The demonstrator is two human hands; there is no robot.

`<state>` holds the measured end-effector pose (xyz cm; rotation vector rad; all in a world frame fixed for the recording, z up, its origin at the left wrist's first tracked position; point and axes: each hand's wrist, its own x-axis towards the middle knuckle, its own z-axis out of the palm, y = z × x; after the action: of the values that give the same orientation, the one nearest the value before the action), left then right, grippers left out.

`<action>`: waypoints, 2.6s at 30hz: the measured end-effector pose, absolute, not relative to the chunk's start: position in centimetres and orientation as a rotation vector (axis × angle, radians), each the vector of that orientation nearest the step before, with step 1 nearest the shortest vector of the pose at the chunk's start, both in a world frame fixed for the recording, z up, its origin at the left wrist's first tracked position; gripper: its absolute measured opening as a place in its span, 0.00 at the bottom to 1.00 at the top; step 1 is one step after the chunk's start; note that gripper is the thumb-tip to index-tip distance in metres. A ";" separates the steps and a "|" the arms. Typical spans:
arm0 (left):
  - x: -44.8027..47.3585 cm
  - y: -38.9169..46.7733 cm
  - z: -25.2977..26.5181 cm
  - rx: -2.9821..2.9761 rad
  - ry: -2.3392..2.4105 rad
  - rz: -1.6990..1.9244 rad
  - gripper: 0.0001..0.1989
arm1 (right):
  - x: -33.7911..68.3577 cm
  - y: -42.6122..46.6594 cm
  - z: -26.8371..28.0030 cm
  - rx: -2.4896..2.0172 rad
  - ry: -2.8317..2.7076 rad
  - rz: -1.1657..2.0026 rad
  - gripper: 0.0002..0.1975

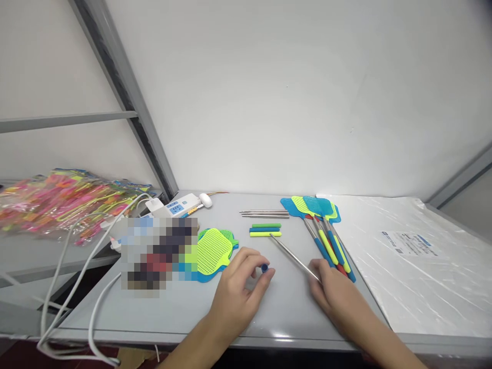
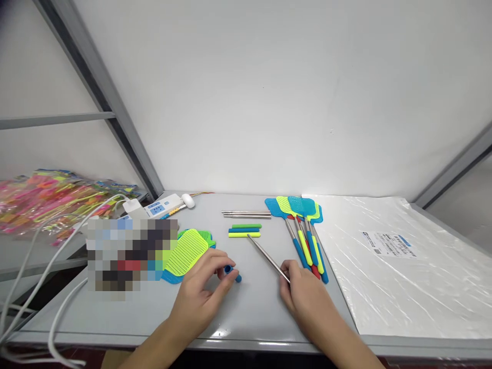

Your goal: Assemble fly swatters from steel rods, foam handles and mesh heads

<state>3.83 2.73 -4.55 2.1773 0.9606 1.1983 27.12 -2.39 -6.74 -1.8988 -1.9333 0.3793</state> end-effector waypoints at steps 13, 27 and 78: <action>4.1 3.1 -4.8 2.315 1.096 0.867 0.09 | 28.2 -1.6 -4.8 -1.006 -0.904 1.373 0.12; 4.5 3.1 -5.3 2.482 1.086 0.713 0.07 | 23.8 3.0 0.9 -1.036 -1.429 1.066 0.22; 3.9 2.4 -4.8 1.780 0.986 1.261 0.10 | 22.9 3.4 -3.2 -0.847 -1.097 1.446 0.22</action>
<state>3.86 2.42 -4.77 1.7796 0.9862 1.2608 22.89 3.37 -3.24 -0.8469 -1.0972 1.4456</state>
